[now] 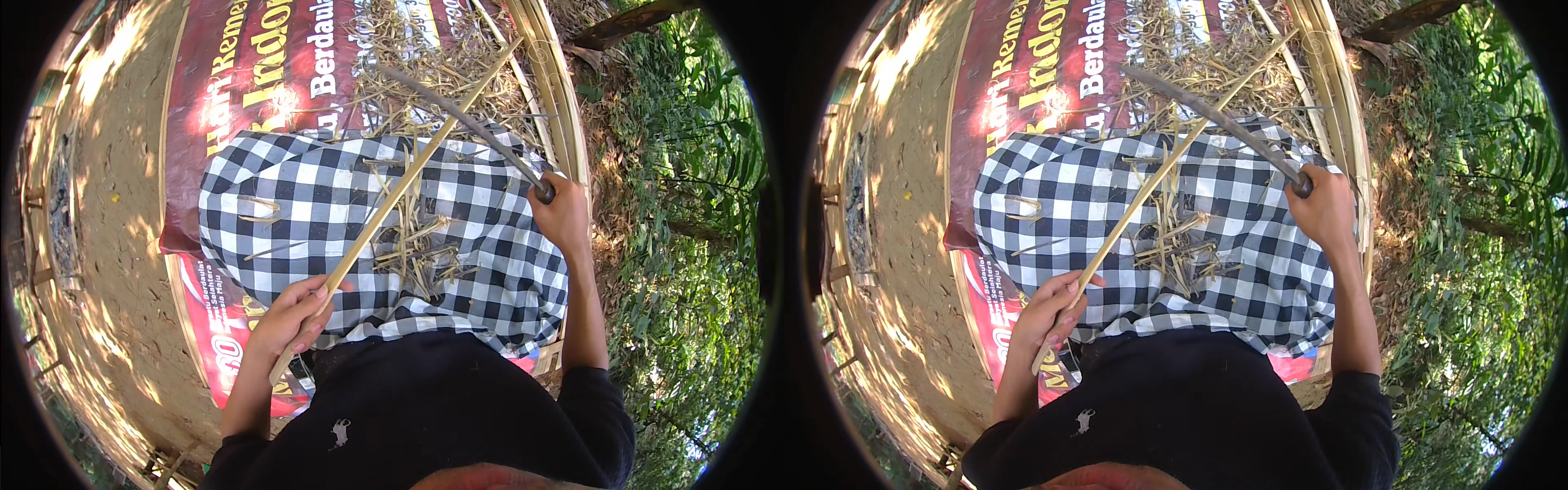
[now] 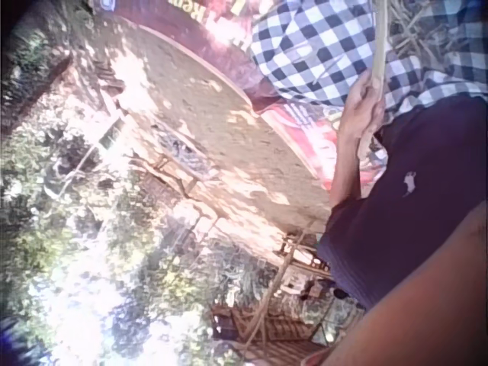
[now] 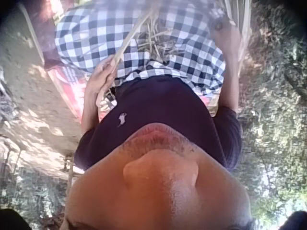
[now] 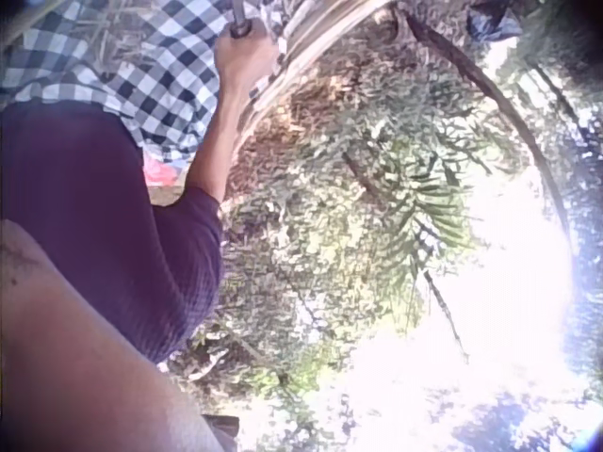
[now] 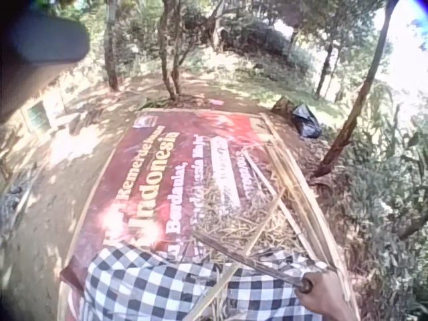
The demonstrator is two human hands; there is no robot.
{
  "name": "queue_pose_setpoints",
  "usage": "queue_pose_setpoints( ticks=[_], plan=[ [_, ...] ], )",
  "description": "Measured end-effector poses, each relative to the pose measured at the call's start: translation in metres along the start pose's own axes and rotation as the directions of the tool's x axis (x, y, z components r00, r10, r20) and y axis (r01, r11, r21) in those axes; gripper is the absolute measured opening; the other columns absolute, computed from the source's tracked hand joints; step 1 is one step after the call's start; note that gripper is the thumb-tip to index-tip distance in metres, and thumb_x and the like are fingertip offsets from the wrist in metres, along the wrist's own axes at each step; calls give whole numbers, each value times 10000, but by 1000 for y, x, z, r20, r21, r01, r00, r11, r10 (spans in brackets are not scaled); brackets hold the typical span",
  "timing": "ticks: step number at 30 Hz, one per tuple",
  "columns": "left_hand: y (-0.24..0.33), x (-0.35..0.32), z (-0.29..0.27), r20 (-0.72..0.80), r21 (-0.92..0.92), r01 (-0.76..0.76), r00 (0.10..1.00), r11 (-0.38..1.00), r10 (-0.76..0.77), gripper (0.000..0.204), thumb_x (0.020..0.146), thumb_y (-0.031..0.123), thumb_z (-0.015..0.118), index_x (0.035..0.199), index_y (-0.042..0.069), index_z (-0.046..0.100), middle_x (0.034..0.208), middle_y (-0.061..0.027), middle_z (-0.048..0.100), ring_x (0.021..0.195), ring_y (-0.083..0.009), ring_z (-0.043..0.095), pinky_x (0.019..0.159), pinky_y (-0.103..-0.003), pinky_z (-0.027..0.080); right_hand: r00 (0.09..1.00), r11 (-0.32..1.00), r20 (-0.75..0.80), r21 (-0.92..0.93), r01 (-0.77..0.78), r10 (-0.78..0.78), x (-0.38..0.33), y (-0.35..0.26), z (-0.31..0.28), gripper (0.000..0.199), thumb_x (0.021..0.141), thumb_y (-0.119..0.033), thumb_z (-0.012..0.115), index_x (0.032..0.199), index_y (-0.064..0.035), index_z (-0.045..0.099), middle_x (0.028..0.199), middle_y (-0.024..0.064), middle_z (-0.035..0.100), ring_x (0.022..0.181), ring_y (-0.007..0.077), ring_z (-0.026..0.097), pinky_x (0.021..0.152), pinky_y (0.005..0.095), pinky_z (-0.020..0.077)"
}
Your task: The person scrapes a bamboo strip with a machete, thinning and smoothing the surface while holding the wood against their lap.
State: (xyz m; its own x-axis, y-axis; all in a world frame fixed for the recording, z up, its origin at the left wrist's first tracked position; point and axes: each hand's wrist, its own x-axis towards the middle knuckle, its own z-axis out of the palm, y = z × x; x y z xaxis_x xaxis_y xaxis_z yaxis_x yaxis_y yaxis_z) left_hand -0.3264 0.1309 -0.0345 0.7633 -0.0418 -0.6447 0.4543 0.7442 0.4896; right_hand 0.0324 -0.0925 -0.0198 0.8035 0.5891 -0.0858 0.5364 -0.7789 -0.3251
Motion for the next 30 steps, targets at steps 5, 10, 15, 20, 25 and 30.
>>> queue_pose_setpoints(
  ticks=[5, 10, 15, 20, 25, 30],
  plan=[
    [2, -18, 10, -58, 232, -32, 997, 972, 47, 171, 1070, 199, 461, 1111, 32, 472, 597, -20, 470, 324, -85, 398, 322, -228, 354, 1000, 998, -30, 58, 10, -8, -22, 2, 3, 191, 752, -180, 714, 760, 6, 670, 581, 176, 586, 552, 386, 575, 572, 437, 456],
    [7, 13, 28, -104, 353, -141, 977, 925, 189, 168, 1061, 197, 487, 1128, 50, 442, 711, -62, 558, 414, -90, 491, 349, -234, 384, 999, 954, -20, 298, 37, -32, -27, -10, 8, 199, 790, -92, 653, 665, 47, 583, 489, 170, 431, 433, 255, 354, 487, 392, 355],
    [6, 64, 24, -105, 477, -221, 947, 851, 304, 243, 1075, 302, 463, 1117, 64, 444, 760, -46, 541, 447, -64, 453, 360, -220, 369, 993, 962, 107, 272, 8, -39, -36, -35, 28, 192, 790, -111, 656, 692, 44, 597, 511, 207, 494, 453, 375, 510, 520, 433, 428],
    [7, 92, 21, -114, 235, -130, 980, 963, 160, 499, 1085, 510, 283, 1028, 61, 493, 690, 12, 442, 440, -54, 368, 377, -210, 360, 966, 989, 217, 85, 121, -137, -55, -51, 59, 198, 768, -191, 718, 793, -5, 657, 656, 212, 651, 665, 431, 666, 644, 492, 539],
    [3, 111, 18, -74, 71, -123, 989, 990, 128, 457, 1090, 396, 312, 856, 50, 499, 623, 23, 395, 396, -62, 396, 330, -233, 329, 934, 969, 261, 46, 242, -245, -61, -61, 69, 218, 733, -214, 739, 827, -35, 657, 671, 205, 665, 663, 418, 673, 626, 508, 546],
    [-1, 110, 21, -9, 232, -198, 979, 952, 206, 471, 1085, 391, 333, 757, 68, 430, 589, 13, 408, 377, -69, 394, 305, -230, 323, 903, 939, 275, -1, 344, -330, -63, -57, 73, 161, 754, -181, 727, 783, -44, 647, 621, 195, 629, 618, 414, 642, 612, 501, 523]
  ],
)
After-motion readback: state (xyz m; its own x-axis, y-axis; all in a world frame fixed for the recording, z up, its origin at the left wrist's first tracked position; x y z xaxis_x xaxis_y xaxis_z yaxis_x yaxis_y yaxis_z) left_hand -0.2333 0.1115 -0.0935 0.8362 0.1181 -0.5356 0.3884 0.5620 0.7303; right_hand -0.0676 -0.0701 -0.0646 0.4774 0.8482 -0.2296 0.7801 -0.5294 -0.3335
